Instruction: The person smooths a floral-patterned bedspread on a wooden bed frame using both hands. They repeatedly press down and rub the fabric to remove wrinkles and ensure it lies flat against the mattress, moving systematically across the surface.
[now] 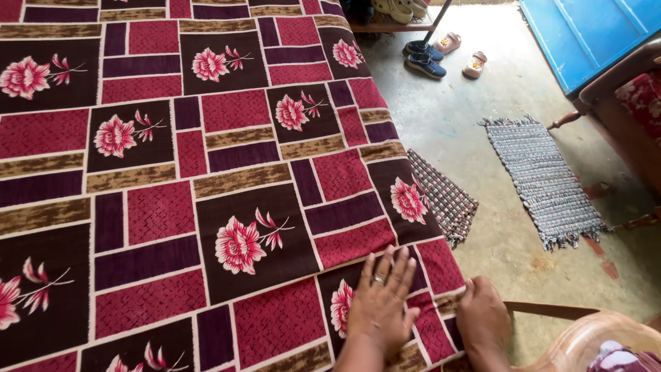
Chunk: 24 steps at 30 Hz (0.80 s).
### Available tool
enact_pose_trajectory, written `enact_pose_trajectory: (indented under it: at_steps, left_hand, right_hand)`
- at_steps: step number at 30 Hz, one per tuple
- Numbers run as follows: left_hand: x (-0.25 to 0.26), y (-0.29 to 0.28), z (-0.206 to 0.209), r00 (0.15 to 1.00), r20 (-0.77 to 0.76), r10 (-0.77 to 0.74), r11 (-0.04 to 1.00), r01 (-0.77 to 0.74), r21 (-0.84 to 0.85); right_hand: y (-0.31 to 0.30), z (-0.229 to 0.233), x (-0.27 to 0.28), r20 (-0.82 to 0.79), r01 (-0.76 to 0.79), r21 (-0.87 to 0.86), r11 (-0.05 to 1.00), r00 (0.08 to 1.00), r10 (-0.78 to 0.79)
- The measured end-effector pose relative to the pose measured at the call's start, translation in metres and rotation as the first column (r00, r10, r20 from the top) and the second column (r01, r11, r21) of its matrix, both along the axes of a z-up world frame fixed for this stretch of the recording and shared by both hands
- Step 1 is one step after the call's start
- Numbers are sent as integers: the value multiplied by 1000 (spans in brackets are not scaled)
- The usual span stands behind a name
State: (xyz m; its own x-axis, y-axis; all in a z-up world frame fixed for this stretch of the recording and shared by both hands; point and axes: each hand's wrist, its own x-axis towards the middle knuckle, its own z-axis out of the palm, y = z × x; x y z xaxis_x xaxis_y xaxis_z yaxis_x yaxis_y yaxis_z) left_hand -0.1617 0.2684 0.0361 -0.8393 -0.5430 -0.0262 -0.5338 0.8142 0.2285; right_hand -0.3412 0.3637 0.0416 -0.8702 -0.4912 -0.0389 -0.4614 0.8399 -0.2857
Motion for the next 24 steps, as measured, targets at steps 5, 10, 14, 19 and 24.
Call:
enact_pose_trajectory:
  at_steps: [5, 10, 14, 19, 24]
  left_hand:
    - [-2, 45, -6, 985, -155, -77, 985, 99, 142]
    - [22, 63, 14, 885, -462, -58, 960, 176, 218]
    - [89, 43, 43, 609, -668, 427, 864, -57, 500]
    - [224, -1, 35, 423, -481, 768, 588, -763, 268]
    - [222, 0, -1, 545, -234, 805, 540, -837, -93]
  right_hand:
    - [10, -5, 0, -50, -12, 7, 1000, 999, 13]
    - [-20, 7, 55, -178, -244, -374, 895, 966, 189]
    - [-74, 32, 126, -184, -622, -471, 626, 763, 620]
    - [-92, 41, 204, -108, -825, -388, 411, 483, 869]
    - [-84, 21, 184, -287, -773, -164, 613, 632, 720]
